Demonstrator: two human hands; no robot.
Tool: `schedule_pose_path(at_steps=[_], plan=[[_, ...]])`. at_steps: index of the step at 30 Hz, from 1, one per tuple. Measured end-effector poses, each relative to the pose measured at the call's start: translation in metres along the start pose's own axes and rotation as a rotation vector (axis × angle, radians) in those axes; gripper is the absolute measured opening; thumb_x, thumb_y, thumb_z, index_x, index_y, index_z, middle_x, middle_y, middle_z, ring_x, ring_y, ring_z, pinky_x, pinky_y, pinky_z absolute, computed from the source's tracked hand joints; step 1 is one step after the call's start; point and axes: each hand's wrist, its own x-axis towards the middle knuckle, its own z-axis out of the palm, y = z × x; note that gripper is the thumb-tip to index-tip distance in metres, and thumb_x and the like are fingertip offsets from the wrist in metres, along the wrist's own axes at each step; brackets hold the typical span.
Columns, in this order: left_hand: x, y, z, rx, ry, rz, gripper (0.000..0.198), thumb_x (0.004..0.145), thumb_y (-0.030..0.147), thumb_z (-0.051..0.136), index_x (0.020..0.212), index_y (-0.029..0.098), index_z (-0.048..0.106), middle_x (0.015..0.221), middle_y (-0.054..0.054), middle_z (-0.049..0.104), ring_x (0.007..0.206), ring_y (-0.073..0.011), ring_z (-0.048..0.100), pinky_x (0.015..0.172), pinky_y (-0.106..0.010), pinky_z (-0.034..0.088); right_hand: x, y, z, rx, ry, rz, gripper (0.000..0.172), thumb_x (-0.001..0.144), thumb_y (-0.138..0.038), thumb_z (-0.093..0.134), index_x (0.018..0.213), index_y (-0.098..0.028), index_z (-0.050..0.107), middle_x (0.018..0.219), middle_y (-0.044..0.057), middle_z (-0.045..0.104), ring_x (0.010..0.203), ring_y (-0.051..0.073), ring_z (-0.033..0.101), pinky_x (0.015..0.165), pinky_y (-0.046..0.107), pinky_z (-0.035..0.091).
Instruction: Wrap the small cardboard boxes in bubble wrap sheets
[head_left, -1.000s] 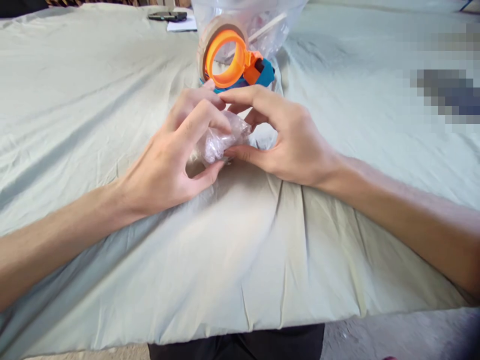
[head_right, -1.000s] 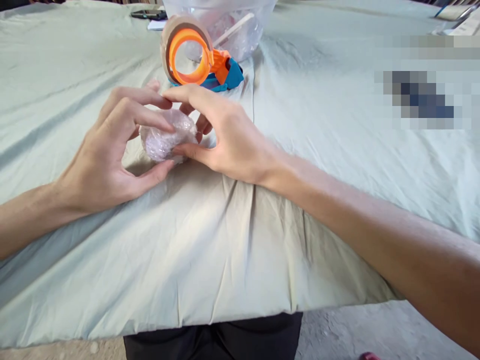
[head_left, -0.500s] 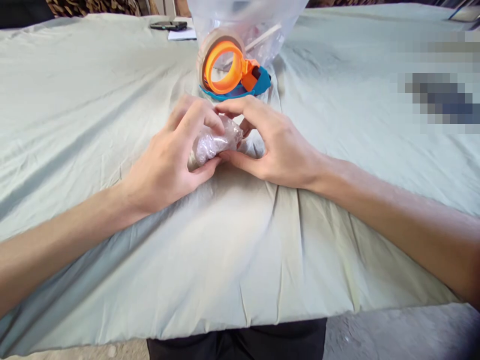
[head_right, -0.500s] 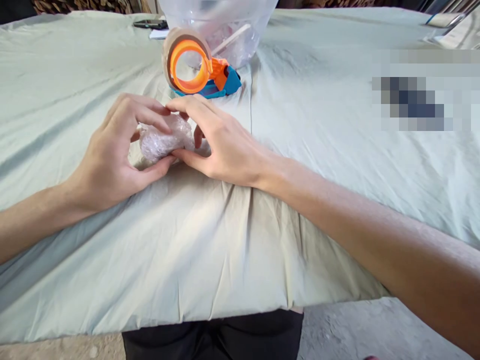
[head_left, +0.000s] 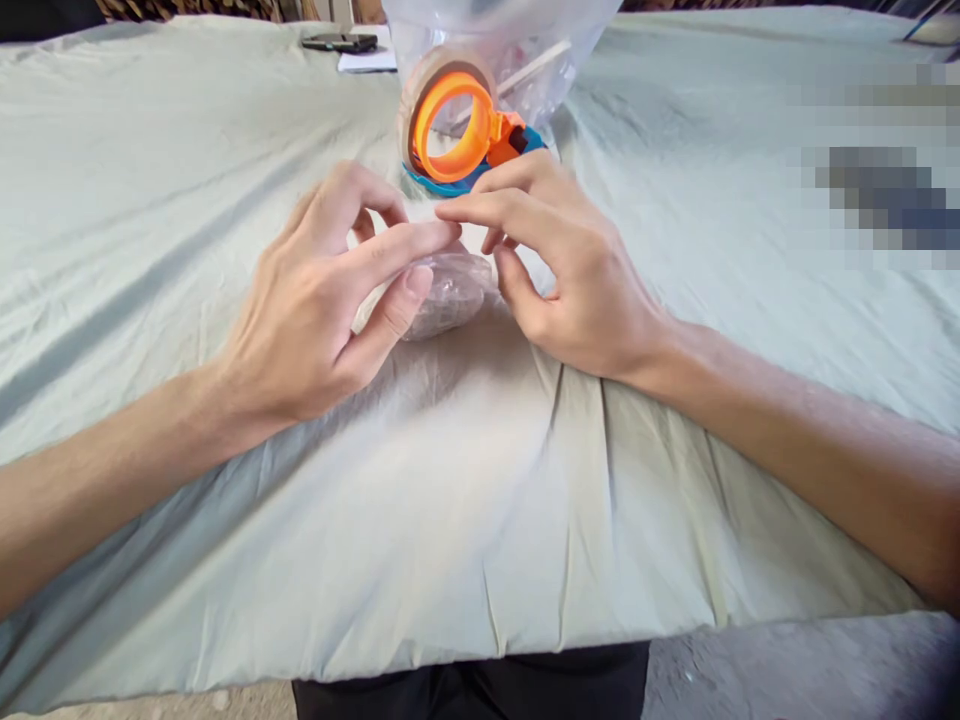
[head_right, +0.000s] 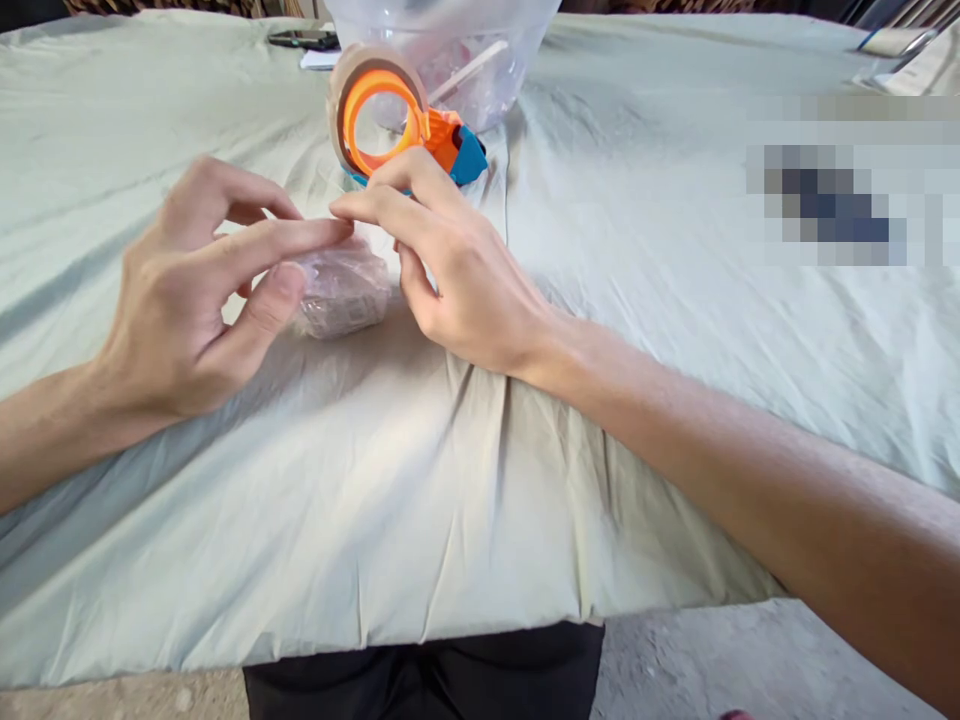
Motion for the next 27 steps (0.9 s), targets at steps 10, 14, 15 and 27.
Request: schedule_pose_path(at_steps=[10, 14, 15, 27], plan=[[0.003, -0.008, -0.005, -0.001, 0.036, 0.005, 0.028, 0.113, 0.013, 0.05, 0.134, 0.019, 0.068, 0.12, -0.006, 0.078, 0.106, -0.0205, 0.08, 0.092, -0.037, 0.065, 0.003, -0.026, -0.005, 0.138, -0.055, 0.088, 0.041, 0.122, -0.061, 0.047, 0.133, -0.037, 0.078, 0.139, 0.008, 0.078, 0.139, 0.034, 0.071, 0.129, 0.055, 0.057], [0.0, -0.007, -0.004, 0.008, 0.019, -0.029, 0.033, 0.111, 0.021, 0.056, 0.143, 0.02, 0.066, 0.124, -0.01, 0.076, 0.117, -0.0262, 0.076, 0.105, -0.046, 0.066, 0.0, -0.024, -0.004, 0.167, -0.058, 0.211, 0.051, 0.12, -0.071, 0.049, 0.14, -0.033, 0.076, 0.146, 0.007, 0.078, 0.138, 0.032, 0.073, 0.124, 0.05, 0.06], [-0.001, -0.006, -0.004, 0.001, 0.011, -0.029, 0.037, 0.112, 0.025, 0.056, 0.148, 0.02, 0.063, 0.131, -0.013, 0.075, 0.125, -0.0282, 0.075, 0.108, -0.048, 0.066, 0.0, -0.024, -0.003, 0.177, -0.063, 0.251, 0.054, 0.119, -0.074, 0.05, 0.141, -0.032, 0.075, 0.147, 0.007, 0.078, 0.136, 0.031, 0.074, 0.122, 0.048, 0.061], [-0.005, 0.001, 0.003, -0.27, -0.076, -0.058, 0.064, 0.114, 0.042, 0.071, 0.169, 0.024, 0.044, 0.16, -0.017, 0.068, 0.114, -0.0224, 0.079, 0.093, -0.036, 0.071, 0.004, -0.012, 0.007, 0.633, -0.008, 0.511, 0.061, 0.097, -0.093, 0.072, 0.106, -0.034, 0.085, 0.095, 0.003, 0.081, 0.093, 0.027, 0.079, 0.084, 0.041, 0.069]])
